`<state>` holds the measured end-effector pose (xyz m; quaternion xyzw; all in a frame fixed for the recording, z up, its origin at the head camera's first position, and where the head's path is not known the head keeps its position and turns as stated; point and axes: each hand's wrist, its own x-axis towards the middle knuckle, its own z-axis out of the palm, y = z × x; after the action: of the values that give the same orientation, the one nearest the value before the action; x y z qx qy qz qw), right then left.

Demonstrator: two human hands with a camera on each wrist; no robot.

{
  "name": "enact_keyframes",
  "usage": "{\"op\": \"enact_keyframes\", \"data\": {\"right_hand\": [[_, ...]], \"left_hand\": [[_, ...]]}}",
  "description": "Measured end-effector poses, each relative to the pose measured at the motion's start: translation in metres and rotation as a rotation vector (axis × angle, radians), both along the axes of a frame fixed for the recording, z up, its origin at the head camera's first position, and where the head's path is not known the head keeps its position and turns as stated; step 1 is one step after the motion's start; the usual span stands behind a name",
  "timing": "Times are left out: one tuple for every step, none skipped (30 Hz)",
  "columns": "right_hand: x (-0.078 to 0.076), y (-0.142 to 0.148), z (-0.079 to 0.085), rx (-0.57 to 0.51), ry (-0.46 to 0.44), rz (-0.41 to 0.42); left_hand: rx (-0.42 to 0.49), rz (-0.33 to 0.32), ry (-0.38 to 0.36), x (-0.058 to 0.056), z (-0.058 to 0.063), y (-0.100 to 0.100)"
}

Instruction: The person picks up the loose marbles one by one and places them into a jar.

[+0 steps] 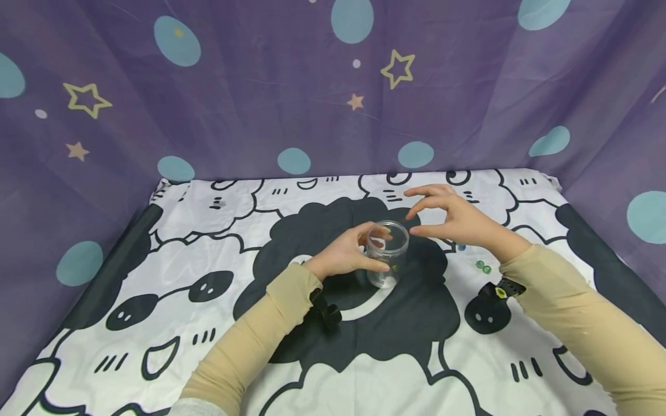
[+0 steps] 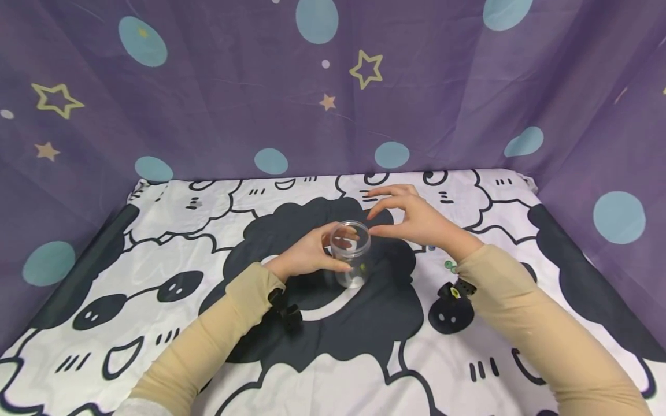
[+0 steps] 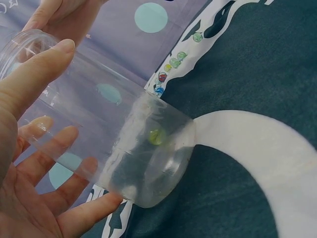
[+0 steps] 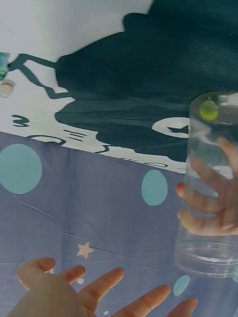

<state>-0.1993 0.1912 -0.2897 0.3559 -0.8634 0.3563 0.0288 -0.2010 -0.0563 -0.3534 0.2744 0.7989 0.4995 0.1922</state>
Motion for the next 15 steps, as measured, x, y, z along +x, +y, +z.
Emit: {"op": "enact_keyframes", "data": {"right_hand": [[0.0,0.002,0.001,0.003,0.0,-0.003],[0.0,0.004,0.001,0.005,-0.011,-0.01],[0.0,0.006,0.002,0.01,-0.023,-0.02],[0.001,0.008,0.004,0.015,-0.037,-0.032],[0.001,0.01,0.005,0.016,-0.045,-0.041],[0.002,0.012,0.006,0.016,-0.05,-0.049],[0.002,0.015,0.007,0.017,-0.052,-0.058],[0.002,0.017,0.008,0.018,-0.057,-0.067],[0.003,0.019,0.009,0.019,-0.052,-0.072],[0.003,0.022,0.01,0.018,-0.045,-0.077],[0.003,0.024,0.01,0.019,-0.035,-0.081],[0.003,0.027,0.011,0.021,-0.034,-0.094],[0.003,0.03,0.012,0.026,-0.03,-0.101],[0.003,0.032,0.013,0.027,-0.031,-0.113],[0.003,0.035,0.014,0.027,-0.032,-0.125]], "left_hand": [[0.0,-0.001,-0.001,0.0,0.0,0.0],[0.0,-0.001,0.0,0.0,0.0,0.0],[0.0,-0.001,-0.001,0.0,0.0,0.0],[0.001,-0.003,-0.002,-0.001,0.0,0.0],[0.005,-0.004,-0.003,-0.001,-0.001,0.0],[0.007,-0.006,-0.003,0.0,-0.001,0.0],[0.009,-0.007,-0.003,0.0,-0.001,0.0],[0.012,-0.007,-0.003,0.0,-0.001,0.0],[0.014,-0.009,-0.003,0.0,-0.001,0.0],[0.017,-0.01,-0.002,0.0,-0.001,0.0],[0.02,-0.011,-0.001,0.0,-0.001,0.0],[0.021,-0.011,0.001,0.0,-0.002,-0.001],[0.023,-0.01,0.002,-0.001,-0.002,-0.001],[0.026,-0.01,0.002,-0.001,-0.003,-0.001],[0.028,-0.01,0.003,-0.001,-0.003,-0.001]]}}
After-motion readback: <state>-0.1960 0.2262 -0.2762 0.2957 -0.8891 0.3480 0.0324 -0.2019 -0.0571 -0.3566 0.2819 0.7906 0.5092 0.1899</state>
